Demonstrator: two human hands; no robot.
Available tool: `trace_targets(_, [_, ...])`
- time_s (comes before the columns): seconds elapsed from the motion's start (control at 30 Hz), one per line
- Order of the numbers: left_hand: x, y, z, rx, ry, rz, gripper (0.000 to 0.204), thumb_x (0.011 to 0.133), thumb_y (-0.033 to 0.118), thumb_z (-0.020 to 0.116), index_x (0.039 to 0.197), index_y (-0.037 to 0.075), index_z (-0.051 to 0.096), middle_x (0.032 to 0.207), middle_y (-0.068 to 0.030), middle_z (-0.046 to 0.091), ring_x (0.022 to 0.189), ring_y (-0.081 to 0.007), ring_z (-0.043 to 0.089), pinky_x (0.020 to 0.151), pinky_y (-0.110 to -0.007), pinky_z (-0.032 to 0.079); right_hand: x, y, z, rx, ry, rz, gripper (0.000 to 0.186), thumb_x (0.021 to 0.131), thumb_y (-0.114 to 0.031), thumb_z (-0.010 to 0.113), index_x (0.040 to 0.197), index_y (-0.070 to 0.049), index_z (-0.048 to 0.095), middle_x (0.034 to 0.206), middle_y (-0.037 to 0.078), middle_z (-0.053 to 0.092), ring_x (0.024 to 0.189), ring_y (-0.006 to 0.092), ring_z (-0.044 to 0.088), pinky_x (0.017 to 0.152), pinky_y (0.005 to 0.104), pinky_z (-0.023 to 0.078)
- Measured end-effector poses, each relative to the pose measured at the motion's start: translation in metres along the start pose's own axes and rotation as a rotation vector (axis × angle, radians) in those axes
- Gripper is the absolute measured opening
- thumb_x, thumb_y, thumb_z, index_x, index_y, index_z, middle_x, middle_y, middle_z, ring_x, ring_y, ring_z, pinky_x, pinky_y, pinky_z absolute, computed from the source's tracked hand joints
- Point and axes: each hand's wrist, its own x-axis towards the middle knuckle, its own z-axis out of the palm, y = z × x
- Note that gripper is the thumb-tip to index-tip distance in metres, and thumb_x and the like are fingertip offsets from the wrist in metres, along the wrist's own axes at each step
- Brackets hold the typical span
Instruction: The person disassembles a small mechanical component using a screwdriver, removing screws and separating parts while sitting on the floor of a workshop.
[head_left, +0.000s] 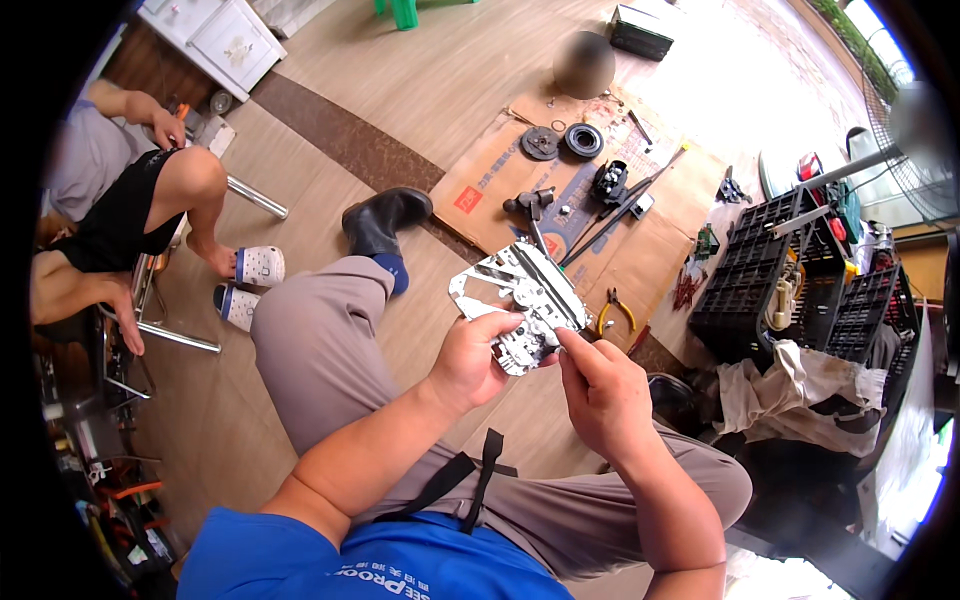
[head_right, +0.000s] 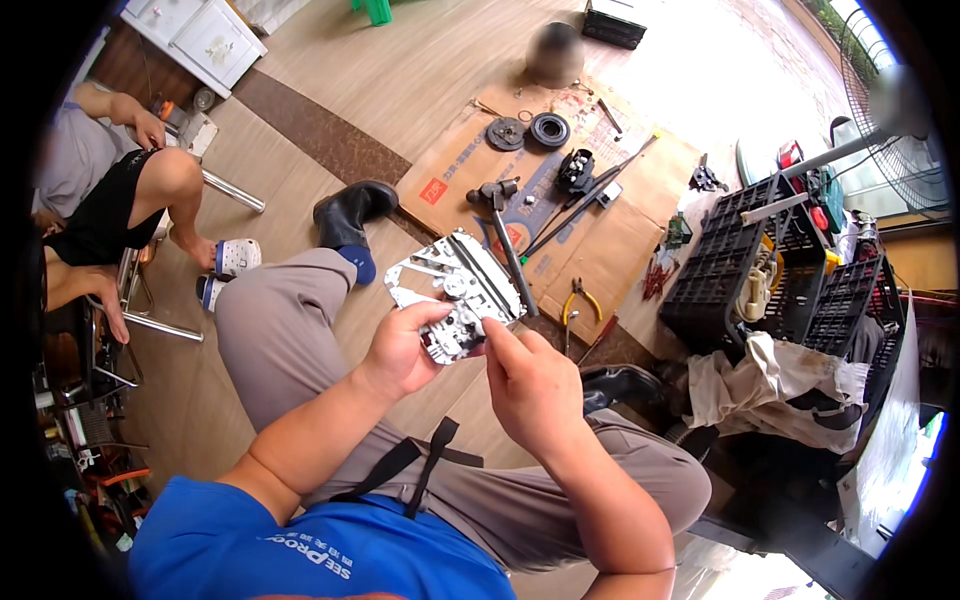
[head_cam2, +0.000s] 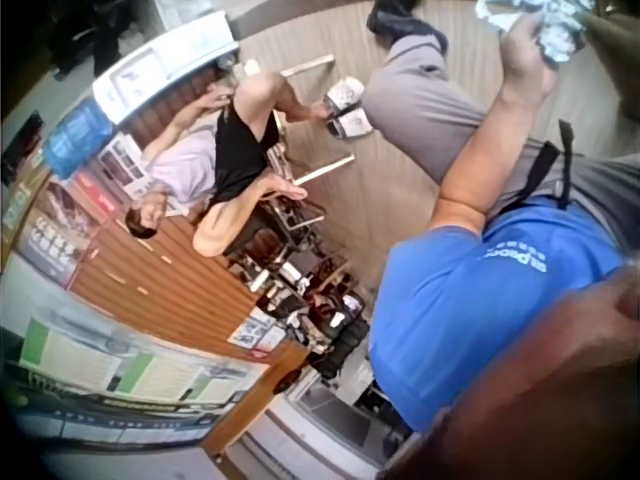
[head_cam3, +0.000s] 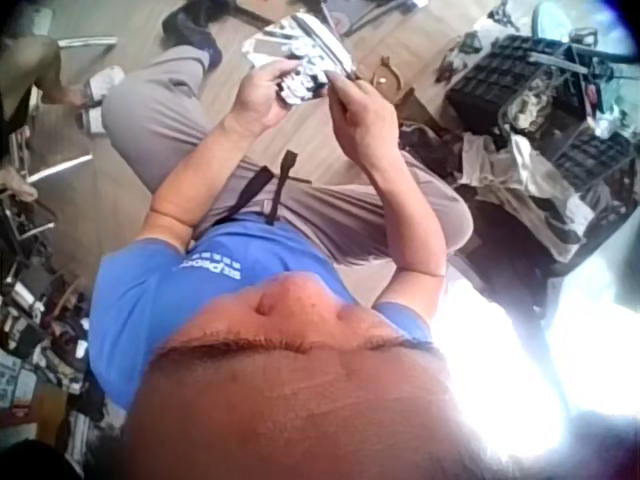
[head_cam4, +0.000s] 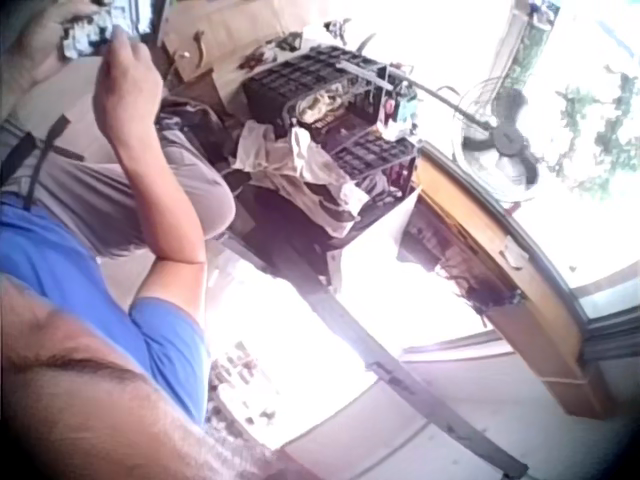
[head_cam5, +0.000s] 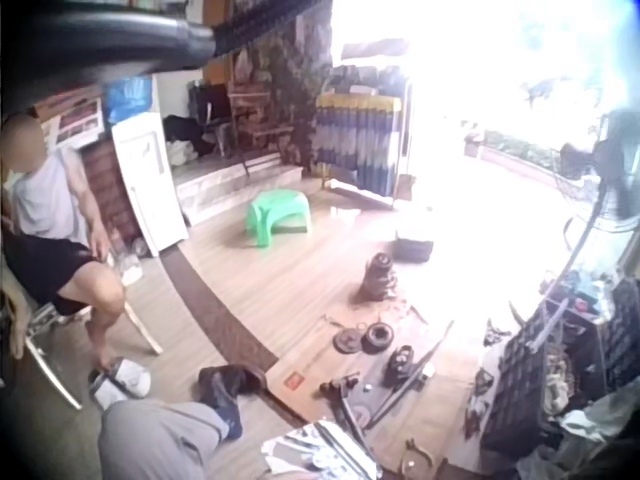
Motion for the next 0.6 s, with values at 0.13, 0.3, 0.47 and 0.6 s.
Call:
trace_targets(0.13, [0.0001,0.0006,-0.0003,-0.003,-0.019,0.017,0.040,0.094,0.009,0.043,0.132,-0.003,0.048,0.118,-0.0176,0.064,0.103,-0.0287,0.066,0.083,-0.045,0.059,0.0017,-0.0028,-0.0028,0.003,-0.014,-0.002,0.027,0.088,-0.012,0.065,0.115,-0.010,0.066,0.072,0.011,0.056,0.062,0.0309,0.060,0.054,0.0420,0.048])
trace_targets(0.3, [-0.0009,0.0037,-0.0045,0.012,-0.042,0.015,0.040,0.093,0.007,0.042,0.131,-0.004,0.047,0.118,-0.0187,0.063,0.102,-0.0292,0.066,0.082,-0.045,0.059,0.0030,-0.0062,-0.0026,0.022,-0.021,0.000,0.026,0.088,-0.004,0.064,0.113,-0.007,0.068,0.073,0.012,0.058,0.064,0.0298,0.060,0.058,0.0382,0.047])
trace_targets(0.47, [-0.0009,0.0038,-0.0075,0.015,-0.039,0.021,0.039,0.094,0.007,0.043,0.130,-0.006,0.048,0.117,-0.0193,0.063,0.103,-0.0296,0.066,0.083,-0.046,0.059,0.0030,-0.0028,-0.0016,0.020,-0.009,-0.035,0.026,0.088,-0.007,0.065,0.114,-0.008,0.067,0.072,0.011,0.057,0.062,0.0300,0.059,0.056,0.0398,0.047])
trace_targets(0.6, [-0.0006,0.0034,-0.0070,0.012,-0.029,0.011,0.038,0.093,0.006,0.044,0.129,-0.007,0.049,0.116,-0.0190,0.064,0.101,-0.0296,0.067,0.083,-0.045,0.059,0.0013,-0.0024,-0.0020,0.018,-0.003,-0.054,0.027,0.088,-0.010,0.066,0.114,-0.009,0.066,0.072,0.011,0.055,0.061,0.0304,0.059,0.054,0.0415,0.047])
